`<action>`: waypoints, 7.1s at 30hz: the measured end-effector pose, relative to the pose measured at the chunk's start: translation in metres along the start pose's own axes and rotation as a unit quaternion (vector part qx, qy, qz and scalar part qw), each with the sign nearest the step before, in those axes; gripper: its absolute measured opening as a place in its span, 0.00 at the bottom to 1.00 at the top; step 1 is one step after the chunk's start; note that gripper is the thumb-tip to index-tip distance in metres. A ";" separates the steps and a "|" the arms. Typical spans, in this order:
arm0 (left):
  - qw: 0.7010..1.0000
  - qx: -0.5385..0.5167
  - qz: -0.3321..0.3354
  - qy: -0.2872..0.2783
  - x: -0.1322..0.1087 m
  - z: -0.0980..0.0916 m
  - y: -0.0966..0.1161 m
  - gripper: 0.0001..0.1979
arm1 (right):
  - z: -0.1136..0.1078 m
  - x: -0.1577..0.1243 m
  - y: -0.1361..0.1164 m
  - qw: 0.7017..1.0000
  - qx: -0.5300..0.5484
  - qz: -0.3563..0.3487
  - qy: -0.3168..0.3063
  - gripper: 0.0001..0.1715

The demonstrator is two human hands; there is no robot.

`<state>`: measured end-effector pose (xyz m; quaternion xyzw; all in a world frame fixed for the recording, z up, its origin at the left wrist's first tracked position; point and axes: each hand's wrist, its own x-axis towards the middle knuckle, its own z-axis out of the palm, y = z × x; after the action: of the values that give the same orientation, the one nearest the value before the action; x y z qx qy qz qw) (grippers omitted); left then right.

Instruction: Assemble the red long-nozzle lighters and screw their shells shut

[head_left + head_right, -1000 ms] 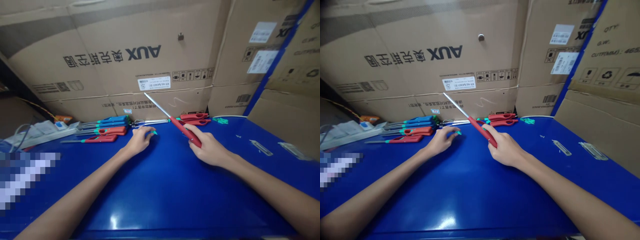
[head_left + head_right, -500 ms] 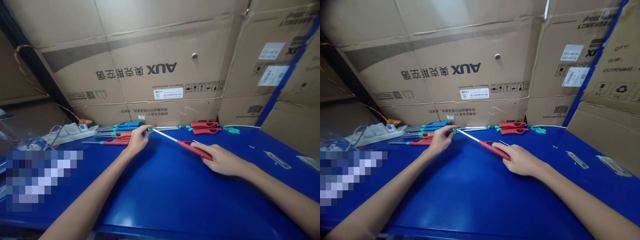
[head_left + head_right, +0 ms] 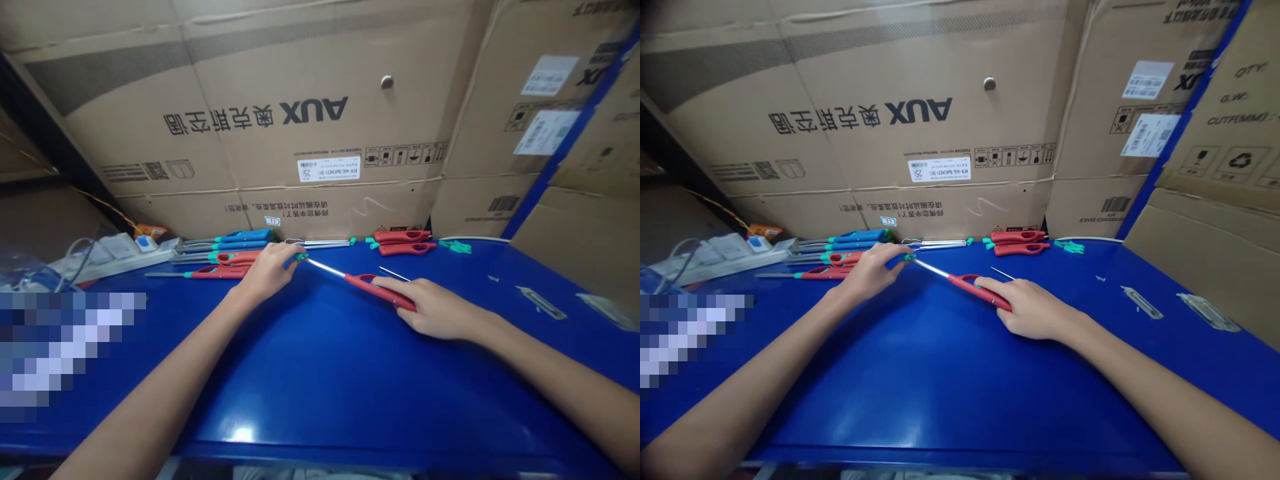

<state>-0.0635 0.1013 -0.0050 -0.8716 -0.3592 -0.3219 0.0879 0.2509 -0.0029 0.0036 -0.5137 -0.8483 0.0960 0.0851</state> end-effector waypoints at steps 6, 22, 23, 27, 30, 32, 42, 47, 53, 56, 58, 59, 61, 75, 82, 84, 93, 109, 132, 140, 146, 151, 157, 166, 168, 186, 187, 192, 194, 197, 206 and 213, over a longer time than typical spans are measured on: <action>0.998 0.012 0.027 -0.058 0.002 -0.003 -0.003 0.09 | 0.000 -0.002 0.000 0.999 -0.043 -0.002 0.004 0.37; 0.991 -0.002 0.035 -0.125 -0.003 0.003 -0.005 0.14 | 0.002 -0.006 -0.015 0.994 0.096 0.027 -0.043 0.39; 0.991 -0.001 0.038 -0.127 -0.003 0.004 -0.005 0.14 | 0.000 -0.005 -0.015 0.990 0.133 0.024 -0.046 0.39; 0.988 0.001 0.046 -0.147 -0.003 0.004 -0.004 0.13 | -0.004 -0.005 -0.016 0.983 0.174 0.027 -0.058 0.37; 0.985 0.004 0.045 -0.164 -0.002 0.003 -0.002 0.14 | -0.003 -0.007 -0.016 0.987 0.147 0.028 -0.052 0.39; 0.983 0.006 0.042 -0.177 -0.001 0.002 -0.002 0.14 | -0.002 -0.009 -0.018 0.995 0.089 0.027 -0.042 0.40; 0.976 -0.001 0.037 -0.216 -0.002 0.004 -0.005 0.15 | 0.000 -0.011 -0.022 0.988 -0.148 -0.024 -0.030 0.37; 0.976 -0.007 0.043 -0.213 -0.002 0.003 -0.002 0.15 | -0.001 -0.010 -0.019 0.998 -0.010 0.017 -0.056 0.40; 0.977 -0.027 0.042 -0.208 -0.002 0.004 0.009 0.15 | -0.009 -0.006 -0.005 0.997 0.033 -0.003 -0.065 0.30; 0.974 -0.038 0.049 -0.217 -0.001 0.005 0.014 0.14 | -0.011 -0.005 -0.002 0.997 -0.026 0.013 -0.065 0.28; 0.972 -0.041 0.055 -0.223 0.000 0.005 0.019 0.14 | -0.008 -0.006 -0.003 0.997 -0.062 0.017 -0.048 0.26; 0.972 -0.043 0.057 -0.225 0.000 0.004 0.021 0.14 | -0.006 -0.006 -0.005 0.997 -0.077 0.010 -0.030 0.26; 0.971 -0.051 0.058 -0.227 0.000 0.003 0.024 0.14 | -0.001 -0.006 -0.007 0.995 -0.102 -0.014 0.005 0.25; 0.975 -0.022 0.052 -0.214 0.002 0.003 0.029 0.12 | 0.003 -0.005 -0.009 0.987 -0.147 -0.044 0.038 0.21; 0.975 -0.030 0.019 -0.217 0.001 0.002 0.032 0.21 | 0.004 -0.004 -0.005 0.991 -0.119 -0.044 0.043 0.21; 0.969 -0.057 0.005 -0.241 0.001 0.002 0.031 0.22 | 0.004 -0.005 -0.007 0.989 -0.137 -0.045 0.045 0.21; 0.986 0.003 0.033 -0.164 -0.003 0.009 0.030 0.15 | 0.001 -0.008 -0.015 0.982 -0.182 -0.039 0.014 0.21; 0.977 0.036 0.140 -0.160 -0.006 0.013 0.035 0.17 | 0.000 -0.006 -0.009 0.998 -0.068 -0.005 -0.002 0.22; 0.974 -0.036 0.015 -0.224 -0.003 0.008 0.035 0.16 | 0.002 -0.008 -0.014 0.994 -0.110 -0.008 -0.008 0.22; 0.982 -0.001 0.138 -0.130 -0.006 0.018 0.035 0.10 | -0.001 -0.008 -0.012 0.999 -0.043 0.014 -0.014 0.21; 0.978 0.024 0.186 -0.095 -0.009 0.022 0.029 0.11 | -0.001 -0.010 -0.018 0.999 -0.044 0.027 -0.010 0.21; 0.981 -0.025 0.154 -0.113 -0.006 0.025 0.045 0.11 | 0.002 -0.008 -0.028 0.992 -0.123 0.000 -0.007 0.20; 0.972 -0.036 0.179 -0.147 0.002 0.023 0.085 0.19 | 0.009 -0.003 -0.036 0.979 -0.198 -0.049 0.011 0.19; 0.980 0.034 0.175 -0.091 0.001 0.000 0.065 0.17 | 0.006 -0.003 -0.012 0.996 -0.014 -0.056 0.072 0.20; 0.981 0.052 0.177 -0.065 0.004 -0.003 0.068 0.12 | 0.000 -0.002 -0.008 0.994 0.089 -0.047 0.034 0.19; 0.959 0.118 0.235 0.104 0.001 -0.026 0.115 0.07 | -0.009 -0.014 -0.025 0.985 0.108 -0.075 0.108 0.20; 0.956 0.115 0.242 0.119 0.000 -0.030 0.116 0.07 | -0.007 -0.014 -0.026 0.983 0.105 -0.079 0.131 0.18; 0.948 0.083 0.197 0.236 0.000 -0.046 0.116 0.26 | -0.006 -0.016 -0.024 0.960 0.143 -0.149 0.186 0.13; 0.950 -0.014 0.165 0.263 0.001 -0.044 0.115 0.33 | -0.006 -0.017 -0.023 0.953 0.152 -0.181 0.189 0.10; 0.952 -0.149 0.170 0.207 0.000 -0.031 0.116 0.31 | -0.004 -0.018 -0.024 0.946 0.155 -0.218 0.185 0.08; 0.922 -0.340 0.179 0.045 -0.009 -0.005 0.133 0.09 | 0.003 -0.014 -0.029 0.947 0.149 -0.237 0.155 0.07; 0.929 -0.366 0.034 0.033 -0.007 -0.003 0.125 0.05 | 0.016 -0.009 -0.024 0.966 0.060 -0.176 0.179 0.16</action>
<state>0.0164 0.0057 0.0030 -0.8436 -0.1833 -0.4568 -0.2144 0.2314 -0.0231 -0.0060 -0.3590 -0.8891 0.0369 0.2814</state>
